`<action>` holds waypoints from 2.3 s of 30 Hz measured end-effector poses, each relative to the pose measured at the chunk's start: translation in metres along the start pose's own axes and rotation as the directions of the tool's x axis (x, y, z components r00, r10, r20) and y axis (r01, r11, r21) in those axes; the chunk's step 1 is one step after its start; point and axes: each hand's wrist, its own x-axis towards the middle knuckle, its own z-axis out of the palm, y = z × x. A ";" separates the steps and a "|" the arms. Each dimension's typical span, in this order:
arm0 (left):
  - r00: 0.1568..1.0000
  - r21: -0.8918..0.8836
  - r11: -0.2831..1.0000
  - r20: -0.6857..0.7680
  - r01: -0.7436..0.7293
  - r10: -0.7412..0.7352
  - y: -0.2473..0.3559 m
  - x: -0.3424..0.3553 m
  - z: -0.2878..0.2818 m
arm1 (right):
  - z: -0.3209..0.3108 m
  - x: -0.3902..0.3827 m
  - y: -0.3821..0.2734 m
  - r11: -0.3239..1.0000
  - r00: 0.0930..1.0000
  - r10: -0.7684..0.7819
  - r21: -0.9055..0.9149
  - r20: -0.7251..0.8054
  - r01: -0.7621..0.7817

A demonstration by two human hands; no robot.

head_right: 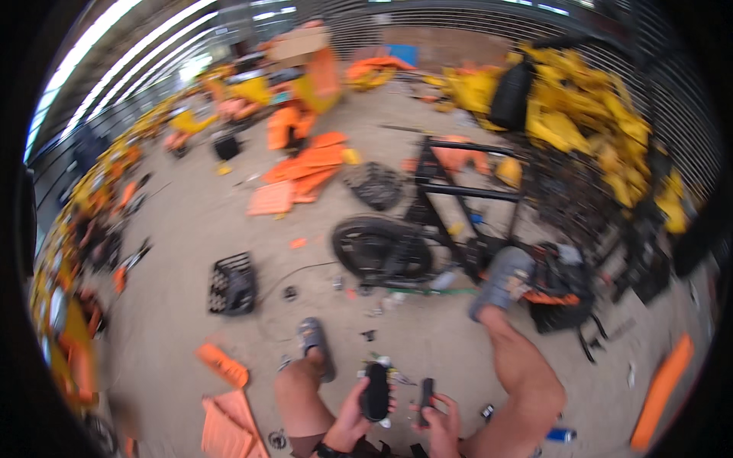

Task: The person sits on the floor and uses a screwdriver to manipulate screws on a black plastic scooter component held in their lap.

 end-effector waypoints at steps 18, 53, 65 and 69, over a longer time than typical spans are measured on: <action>0.999 0.022 0.999 0.030 -0.024 0.024 -0.008 -0.001 0.005 | 0.004 -0.006 0.012 0.997 0.992 0.016 0.067 0.126 -0.025; 0.979 -0.076 0.979 0.067 -0.189 0.194 -0.002 0.008 0.011 | -0.017 -0.017 0.019 0.929 0.933 -0.359 0.112 0.039 0.352; 0.930 -0.147 0.919 -0.072 -0.367 0.360 0.005 -0.009 0.030 | -0.014 -0.017 0.012 0.902 0.899 -0.427 0.119 0.094 0.416; 0.928 -0.201 0.907 -0.042 -0.371 0.371 0.012 -0.028 0.042 | -0.010 -0.029 -0.001 0.943 0.947 -0.316 0.128 0.059 0.306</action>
